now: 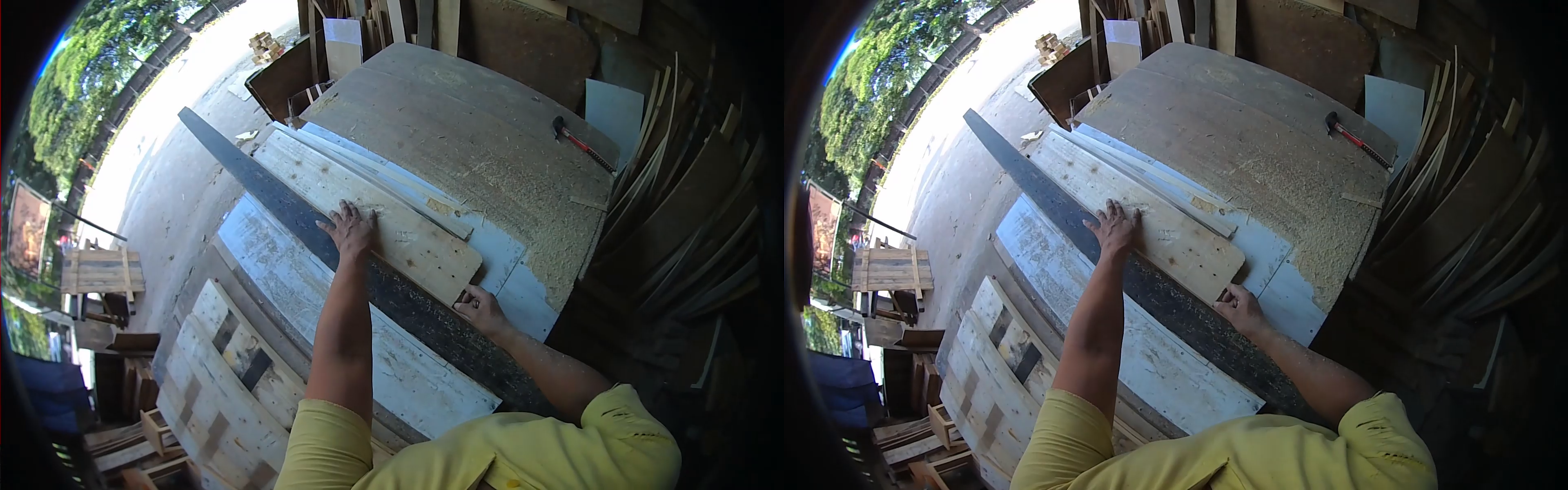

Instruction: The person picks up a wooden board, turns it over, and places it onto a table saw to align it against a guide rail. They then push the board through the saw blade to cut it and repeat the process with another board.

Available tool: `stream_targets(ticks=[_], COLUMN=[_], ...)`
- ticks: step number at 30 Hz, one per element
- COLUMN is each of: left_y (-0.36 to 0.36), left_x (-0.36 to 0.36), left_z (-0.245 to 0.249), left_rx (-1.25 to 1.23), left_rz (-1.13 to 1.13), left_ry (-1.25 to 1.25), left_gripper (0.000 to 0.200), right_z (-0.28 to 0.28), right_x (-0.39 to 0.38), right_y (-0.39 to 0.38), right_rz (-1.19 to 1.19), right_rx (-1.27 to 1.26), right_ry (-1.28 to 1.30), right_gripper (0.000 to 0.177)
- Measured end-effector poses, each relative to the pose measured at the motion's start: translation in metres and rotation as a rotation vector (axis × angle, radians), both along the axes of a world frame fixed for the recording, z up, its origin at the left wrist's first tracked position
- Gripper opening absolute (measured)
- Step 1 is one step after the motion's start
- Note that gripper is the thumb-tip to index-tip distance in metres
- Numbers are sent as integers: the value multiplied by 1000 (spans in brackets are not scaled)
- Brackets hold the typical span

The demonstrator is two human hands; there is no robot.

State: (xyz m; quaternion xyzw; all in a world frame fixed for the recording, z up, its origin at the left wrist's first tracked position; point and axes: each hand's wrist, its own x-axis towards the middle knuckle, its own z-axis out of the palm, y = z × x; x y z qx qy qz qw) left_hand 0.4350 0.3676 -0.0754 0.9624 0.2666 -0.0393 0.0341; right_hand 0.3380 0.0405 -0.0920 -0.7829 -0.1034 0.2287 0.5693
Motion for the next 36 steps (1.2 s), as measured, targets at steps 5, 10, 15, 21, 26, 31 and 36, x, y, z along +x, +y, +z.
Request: stream_targets(ticks=[5,10,15,21,26,31,36], left_y=[10,19,29,41,51,65,92], left_x=[5,10,14,20,24,33,46], left_z=[-1,1,2,2,0,3,10], left_rx=[-13,0,-8,3,3,-60,-71], left_rz=[0,10,5,19,30,61,77], left_ry=[-32,-18,-24,-44,-54,-47,-33], left_gripper=[78,76,75,74,74,76,77], right_z=[-5,0,-8,-1,-4,-6,2], right_x=[5,12,17,24,32,41,55], right_y=[6,16,26,38,44,58,90], right_rz=[11,41,29,40,88,110,114], right_rx=[-5,-39,5,-7,-40,-34,38], right_ry=[-29,10,-14,35,16,18,90], right_gripper=[23,27,27,26,25,26,25])
